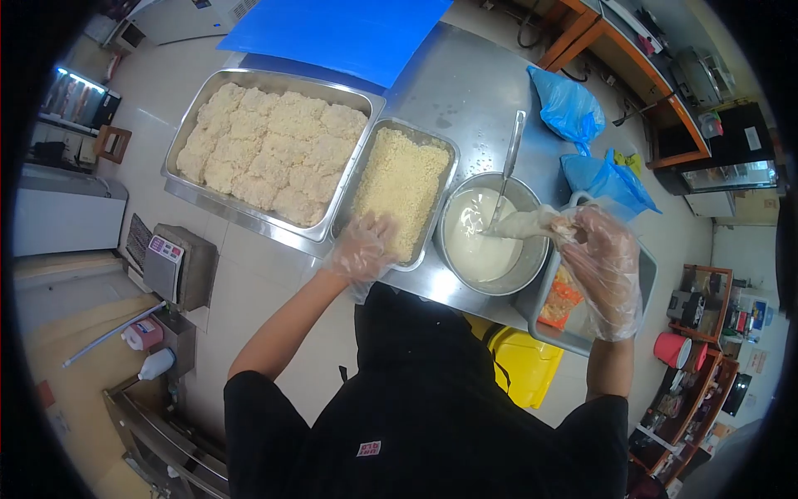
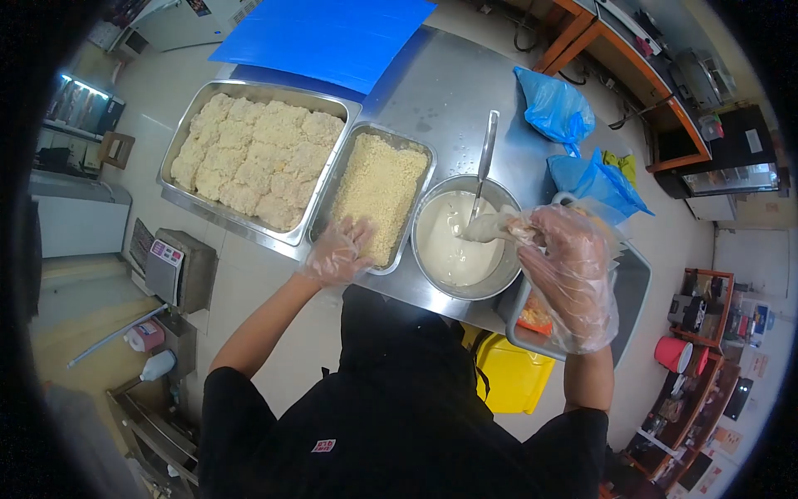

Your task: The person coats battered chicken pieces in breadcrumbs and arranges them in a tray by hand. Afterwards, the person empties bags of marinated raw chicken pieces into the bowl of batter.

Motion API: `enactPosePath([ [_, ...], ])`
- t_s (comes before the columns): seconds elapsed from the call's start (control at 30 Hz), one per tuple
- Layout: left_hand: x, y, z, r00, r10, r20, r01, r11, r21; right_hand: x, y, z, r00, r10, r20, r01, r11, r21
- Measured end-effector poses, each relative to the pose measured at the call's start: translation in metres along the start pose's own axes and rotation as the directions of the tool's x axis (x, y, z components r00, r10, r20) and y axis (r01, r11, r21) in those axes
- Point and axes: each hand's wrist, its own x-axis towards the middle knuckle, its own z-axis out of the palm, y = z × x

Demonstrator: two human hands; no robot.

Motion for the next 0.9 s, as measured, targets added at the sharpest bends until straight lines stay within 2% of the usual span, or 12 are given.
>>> enactPosePath([
  [0.07,-0.008,0.002,-0.007,1.000,-0.013,-0.021,0.013,1.000,-0.020,0.000,0.009,0.017,0.998,0.013,0.063,-0.011,1.000,-0.029],
  [0.13,0.004,0.009,-0.011,0.996,-0.049,-0.072,0.048,0.999,-0.010,0.013,0.016,0.034,0.944,0.087,0.319,-0.052,0.992,-0.116],
  [0.27,0.048,0.022,-0.019,0.969,-0.129,-0.212,0.118,0.991,-0.065,0.011,0.027,0.049,0.943,0.085,0.321,-0.047,0.991,-0.124],
  [0.4,0.098,0.002,-0.013,0.918,-0.256,-0.302,0.254,0.966,-0.046,0.016,0.003,0.019,0.967,0.063,0.248,-0.036,0.993,-0.114],
  [0.5,0.108,-0.011,-0.019,0.937,-0.256,-0.239,0.263,0.965,-0.003,0.017,-0.002,0.010,0.973,0.071,0.221,-0.049,0.993,-0.103],
  [0.6,0.108,-0.015,-0.001,0.876,-0.214,-0.433,0.262,0.964,0.053,0.015,0.000,0.010,0.980,0.018,0.200,0.002,0.995,-0.100],
  [0.7,0.098,-0.019,0.001,0.911,-0.203,-0.359,0.214,0.977,-0.011,0.012,0.000,0.006,0.985,0.008,0.172,0.003,0.998,-0.066],
  [0.77,0.086,-0.011,0.000,0.893,-0.225,-0.389,0.243,0.970,-0.003,0.016,-0.001,0.006,0.982,0.001,0.190,0.002,1.000,-0.014],
  [0.8,0.082,-0.007,-0.002,0.882,-0.237,-0.408,0.258,0.966,-0.002,0.018,0.003,0.012,0.976,-0.016,0.216,0.027,0.999,-0.047],
  [0.9,0.068,-0.003,-0.003,0.950,-0.228,-0.215,0.216,0.973,-0.078,0.021,0.032,0.048,0.959,-0.030,0.281,0.068,0.990,-0.127],
])
